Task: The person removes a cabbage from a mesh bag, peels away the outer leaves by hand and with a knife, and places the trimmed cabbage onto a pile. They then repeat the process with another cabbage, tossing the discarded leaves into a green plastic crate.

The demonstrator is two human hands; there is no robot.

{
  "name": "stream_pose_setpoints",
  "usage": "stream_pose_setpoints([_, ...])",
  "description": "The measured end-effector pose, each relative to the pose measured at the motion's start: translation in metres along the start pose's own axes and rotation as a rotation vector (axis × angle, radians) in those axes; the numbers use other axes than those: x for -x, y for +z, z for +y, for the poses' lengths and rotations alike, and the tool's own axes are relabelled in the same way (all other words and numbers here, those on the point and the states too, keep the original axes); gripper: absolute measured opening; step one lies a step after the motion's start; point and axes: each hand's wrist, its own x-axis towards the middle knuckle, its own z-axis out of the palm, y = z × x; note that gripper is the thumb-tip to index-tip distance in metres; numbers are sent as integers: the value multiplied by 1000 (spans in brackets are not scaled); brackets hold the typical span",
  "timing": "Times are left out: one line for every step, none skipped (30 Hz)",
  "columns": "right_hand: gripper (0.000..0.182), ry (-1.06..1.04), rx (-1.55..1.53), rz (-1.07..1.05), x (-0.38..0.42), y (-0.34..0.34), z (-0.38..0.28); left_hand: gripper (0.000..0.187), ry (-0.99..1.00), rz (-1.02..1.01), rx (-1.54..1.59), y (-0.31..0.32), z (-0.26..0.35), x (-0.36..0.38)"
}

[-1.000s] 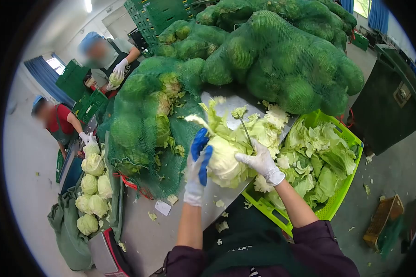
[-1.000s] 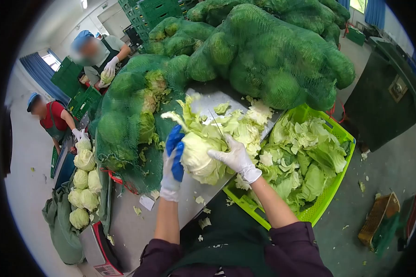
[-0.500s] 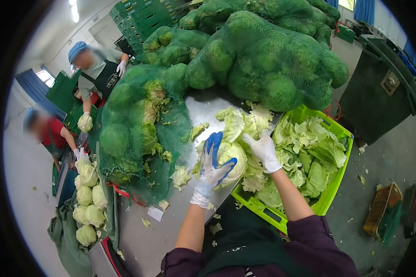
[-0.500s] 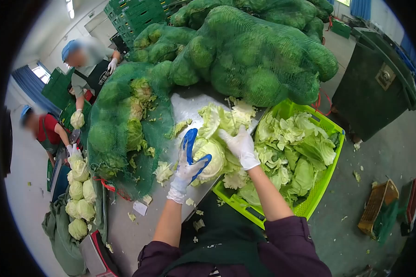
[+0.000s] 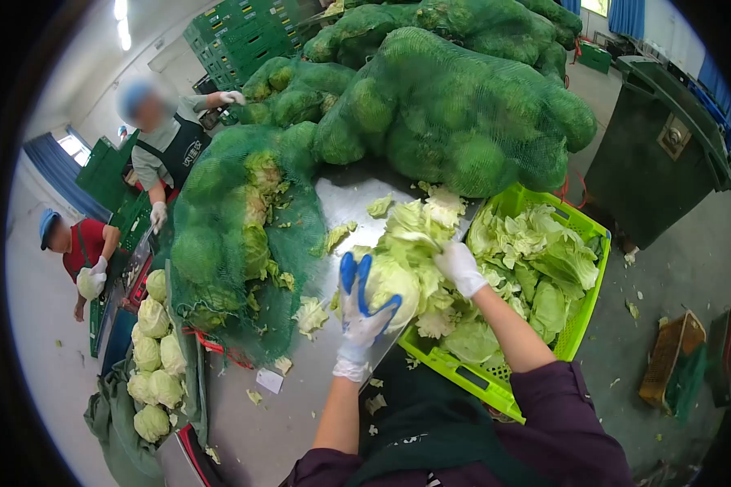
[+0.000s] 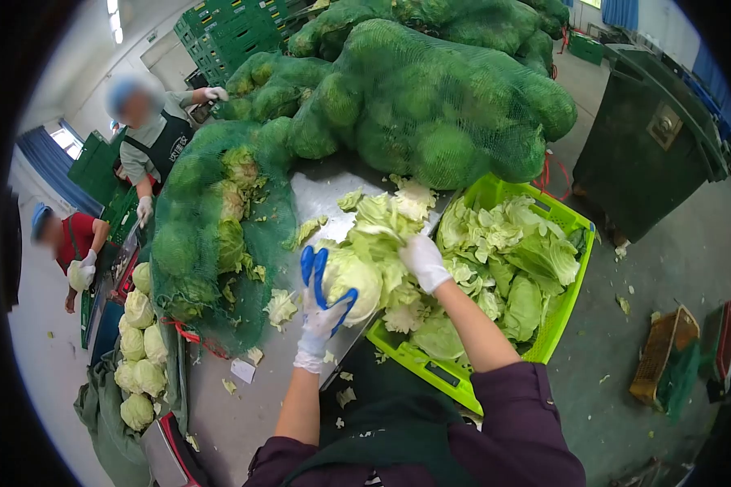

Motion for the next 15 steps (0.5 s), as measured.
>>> stream_pose_setpoints([28,-6,0,-3,1,-1,10,83,-110,23,44,-6,-2,4])
stream_pose_setpoints([29,41,-104,68,9,-4,12,81,-229,43,86,-12,-5,11])
stream_pose_setpoints([30,96,-209,134,19,-5,16,77,-384,38,592,-21,-16,18])
stream_pose_setpoints([34,163,-263,142,23,-10,18,77,-392,40,582,-29,-21,28])
stream_pose_setpoints([35,169,-331,154,19,-8,34,75,-428,-2,655,-38,-15,28])
stream_pose_setpoints([35,176,-398,161,17,-5,53,73,-466,-42,729,-46,-12,30])
stream_pose_setpoints([35,207,-373,173,19,-13,57,69,-413,-54,670,-50,-18,35])
stream_pose_setpoints([35,237,-346,189,21,-23,61,69,-412,-46,666,-54,-28,41])
stream_pose_setpoints([34,248,-330,237,22,-33,66,68,-420,1,752,-57,-39,46])
stream_pose_setpoints([33,262,-312,286,23,-42,75,67,-429,46,840,-59,-45,49])
stream_pose_setpoints([39,215,-15,370,24,-53,93,66,-415,50,721,-61,-34,45])
stream_pose_setpoints([47,163,285,449,25,-61,106,66,-417,53,724,-60,-29,45])
stream_pose_setpoints([47,162,291,449,33,-71,92,65,-420,47,700,-59,-26,45])
stream_pose_setpoints([61,139,246,529,48,-91,61,64,-422,39,677,-56,-23,43])
stream_pose_setpoints([78,121,203,604,61,-101,34,64,-428,38,682,-52,-19,41])
